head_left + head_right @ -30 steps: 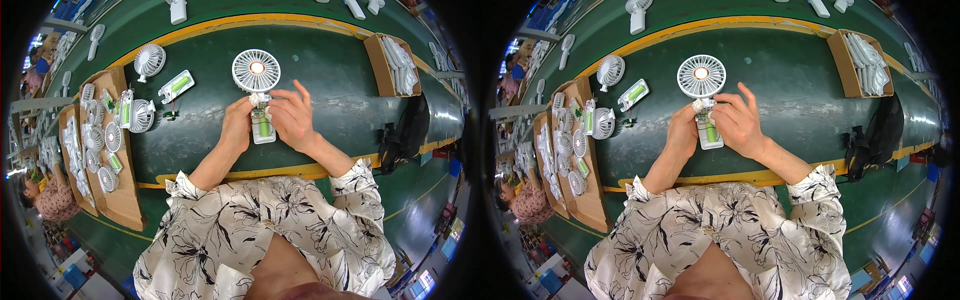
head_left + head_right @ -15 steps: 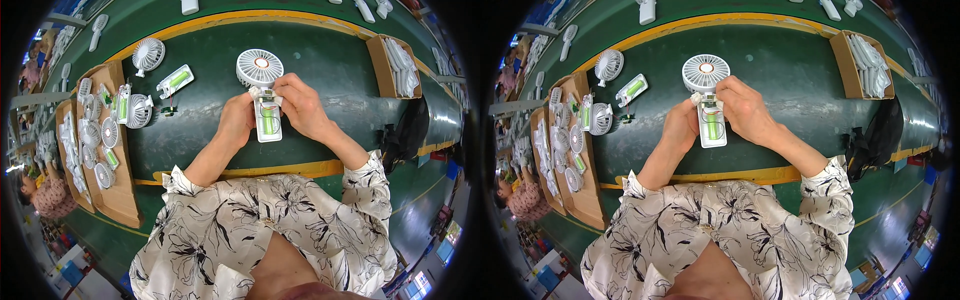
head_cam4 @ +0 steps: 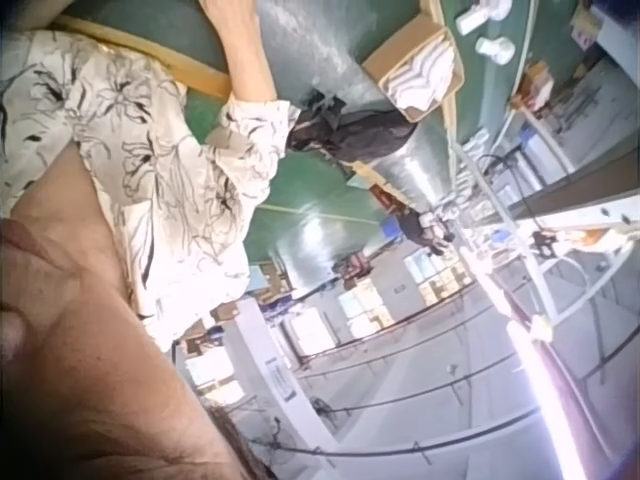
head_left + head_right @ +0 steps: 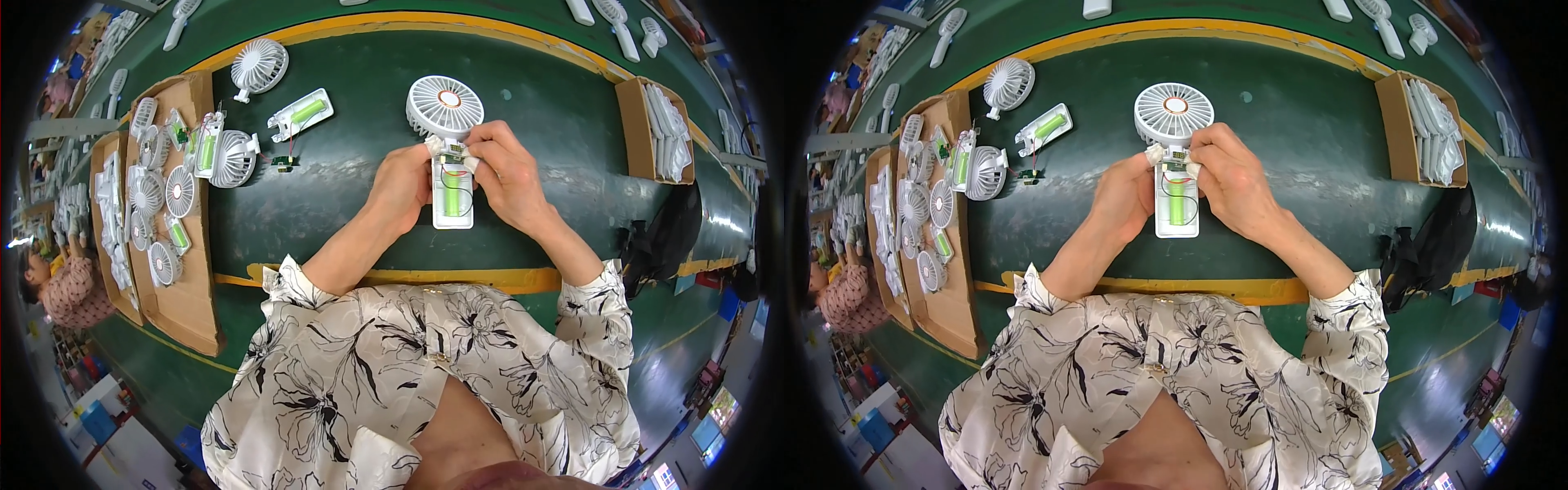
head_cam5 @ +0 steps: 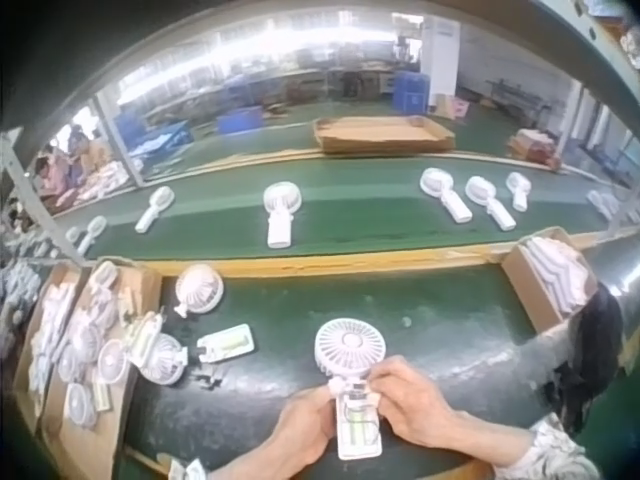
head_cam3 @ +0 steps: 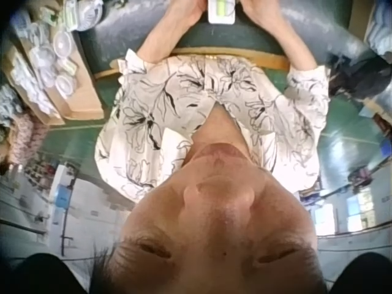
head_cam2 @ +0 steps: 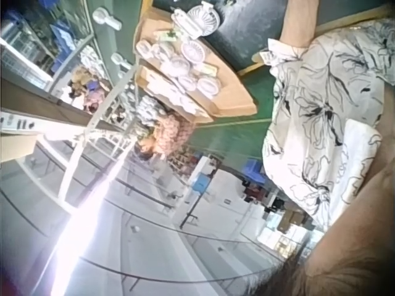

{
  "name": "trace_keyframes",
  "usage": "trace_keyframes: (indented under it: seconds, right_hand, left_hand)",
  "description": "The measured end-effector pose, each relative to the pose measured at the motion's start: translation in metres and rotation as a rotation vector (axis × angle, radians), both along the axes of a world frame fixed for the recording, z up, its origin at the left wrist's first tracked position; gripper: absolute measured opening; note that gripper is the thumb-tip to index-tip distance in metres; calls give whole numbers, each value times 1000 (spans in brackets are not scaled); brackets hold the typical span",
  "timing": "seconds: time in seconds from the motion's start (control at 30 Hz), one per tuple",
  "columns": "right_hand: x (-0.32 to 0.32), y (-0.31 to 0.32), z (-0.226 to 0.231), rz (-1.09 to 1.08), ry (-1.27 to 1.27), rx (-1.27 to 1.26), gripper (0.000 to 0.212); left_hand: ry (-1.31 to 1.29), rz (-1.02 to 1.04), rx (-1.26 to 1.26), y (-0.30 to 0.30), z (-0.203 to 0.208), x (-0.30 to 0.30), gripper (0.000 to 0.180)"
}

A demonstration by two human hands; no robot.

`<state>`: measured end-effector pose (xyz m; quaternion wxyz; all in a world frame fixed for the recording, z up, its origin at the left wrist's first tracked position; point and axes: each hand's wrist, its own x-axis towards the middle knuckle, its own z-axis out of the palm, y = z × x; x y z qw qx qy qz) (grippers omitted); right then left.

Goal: The person assembles portable fans by fitting circuit boards and fan heads into battery handles, snapping plastic casings onto the handles, and placing completed fans onto a conveyor belt.

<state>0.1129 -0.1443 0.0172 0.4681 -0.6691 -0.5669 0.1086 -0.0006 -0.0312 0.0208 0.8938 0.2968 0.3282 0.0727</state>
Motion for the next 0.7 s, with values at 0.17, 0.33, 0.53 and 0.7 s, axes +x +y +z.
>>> trace_keyframes:
  seconds: [0.17,0.33,0.53,0.7]
  right_hand:
    - [1,0,-1,15,-31,-14,17]
    - [1,0,3,46,-185,-23,20]
    - [-2,0,6,66,-331,-40,19]
    - [-3,0,6,86,-366,-84,15]
  left_hand:
    - [-29,-87,-33,3,-8,-2,28]
    - [9,-70,-4,2,-11,-3,27]
    - [63,-8,-6,-1,-13,-2,22]
    - [-15,-4,-84,-1,-7,-7,22]
